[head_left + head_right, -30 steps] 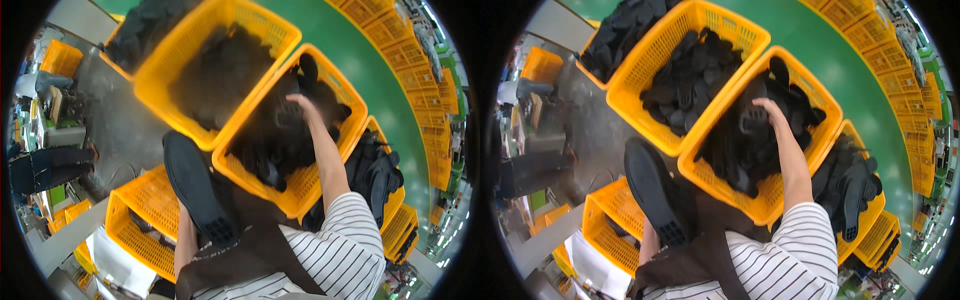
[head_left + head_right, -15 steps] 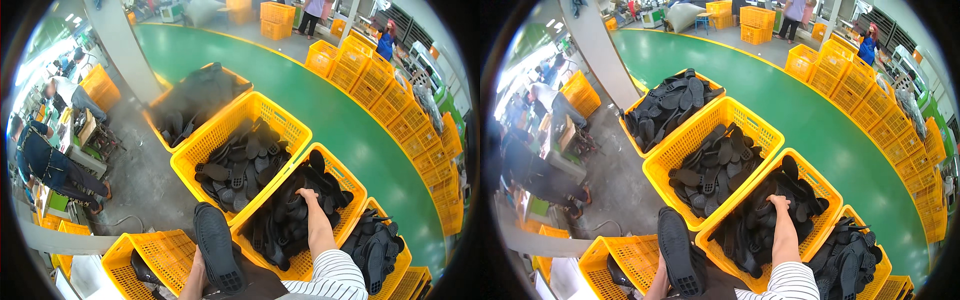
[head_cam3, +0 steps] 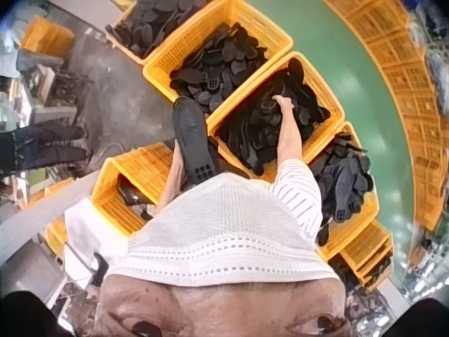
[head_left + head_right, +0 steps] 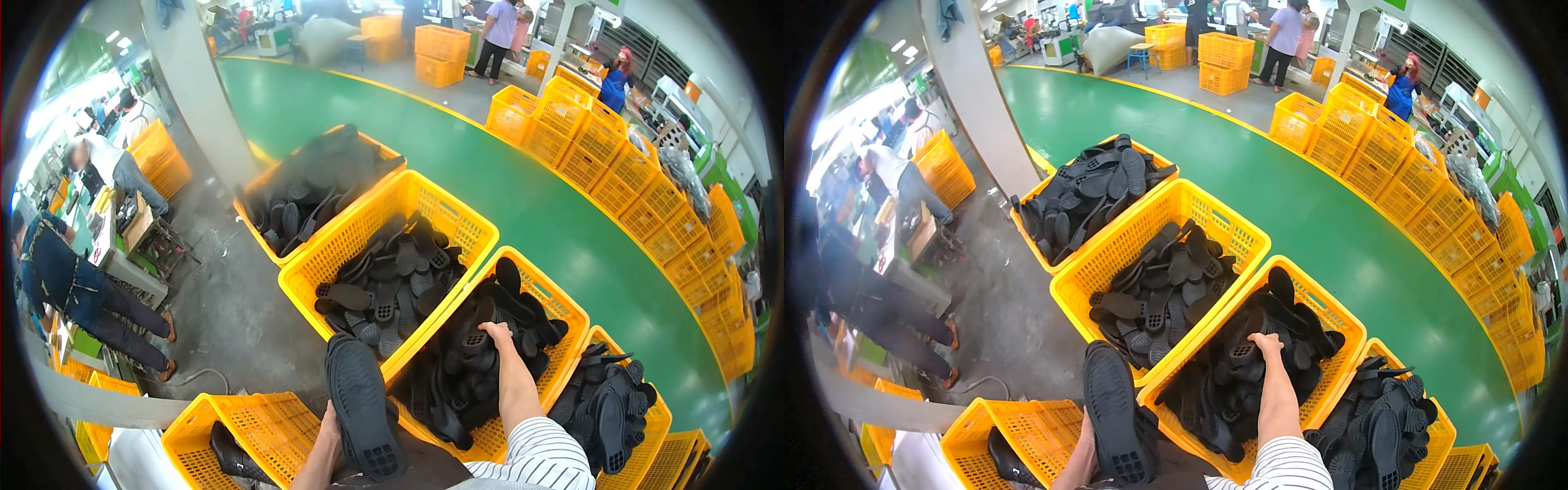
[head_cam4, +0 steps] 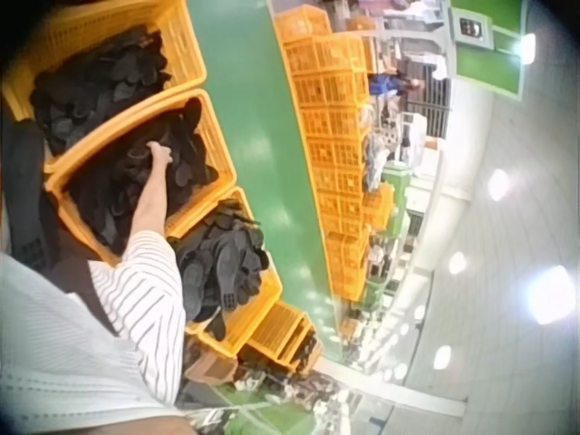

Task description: Applying adhesive to the bottoms of shoe soles using a brush in a factory setting.

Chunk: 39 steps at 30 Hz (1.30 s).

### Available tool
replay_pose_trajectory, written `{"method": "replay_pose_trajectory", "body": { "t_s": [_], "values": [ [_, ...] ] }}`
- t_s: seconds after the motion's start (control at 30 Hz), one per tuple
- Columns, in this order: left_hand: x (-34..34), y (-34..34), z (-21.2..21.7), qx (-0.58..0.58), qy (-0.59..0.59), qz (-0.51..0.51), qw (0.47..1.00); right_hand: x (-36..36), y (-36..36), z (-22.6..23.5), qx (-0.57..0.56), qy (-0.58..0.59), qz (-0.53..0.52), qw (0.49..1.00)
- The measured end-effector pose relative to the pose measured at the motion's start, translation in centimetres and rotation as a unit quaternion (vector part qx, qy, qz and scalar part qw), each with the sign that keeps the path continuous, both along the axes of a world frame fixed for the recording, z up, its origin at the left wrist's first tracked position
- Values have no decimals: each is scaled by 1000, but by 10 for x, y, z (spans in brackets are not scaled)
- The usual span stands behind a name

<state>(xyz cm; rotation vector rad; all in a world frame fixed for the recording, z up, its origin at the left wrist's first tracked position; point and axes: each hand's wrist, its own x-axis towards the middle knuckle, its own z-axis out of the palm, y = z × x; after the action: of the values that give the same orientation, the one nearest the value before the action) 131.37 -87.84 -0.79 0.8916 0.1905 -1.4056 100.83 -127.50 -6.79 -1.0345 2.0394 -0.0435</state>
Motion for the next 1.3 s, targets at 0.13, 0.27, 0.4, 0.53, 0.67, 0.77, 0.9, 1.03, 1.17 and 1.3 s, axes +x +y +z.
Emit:
{"method": "replay_pose_trajectory", "body": {
  "t_s": [0.13,0.27,0.4,0.53,0.67,0.77,0.9,1.03,1.17,1.3],
  "values": [
    [-1,-26,8,-8,31,-28,999,-27,7,-8,-65,-97,-27,993],
    [13,-49,10,10,17,-65,998,-38,35,2,-210,-82,-93,970],
    [35,-76,-8,-66,127,-149,978,-71,86,60,-217,-412,-175,867],
    [55,-105,4,-24,59,-217,974,-45,177,169,-193,-553,-288,758],
    [54,-134,44,-70,26,-334,940,-65,285,150,-356,-552,-291,696],
    [54,-148,44,-113,61,-433,892,-5,330,179,-334,-590,-320,662],
    [18,-155,1,-144,-98,-546,820,61,395,218,-319,-641,-358,599],
    [-9,-155,118,-231,-19,-665,710,91,441,253,-299,-599,-511,539],
    [-56,-141,117,-270,16,-702,659,68,493,240,-329,-585,-514,534],
    [-103,-120,120,-277,11,-732,622,38,546,221,-340,-593,-511,522]
  ]
}}
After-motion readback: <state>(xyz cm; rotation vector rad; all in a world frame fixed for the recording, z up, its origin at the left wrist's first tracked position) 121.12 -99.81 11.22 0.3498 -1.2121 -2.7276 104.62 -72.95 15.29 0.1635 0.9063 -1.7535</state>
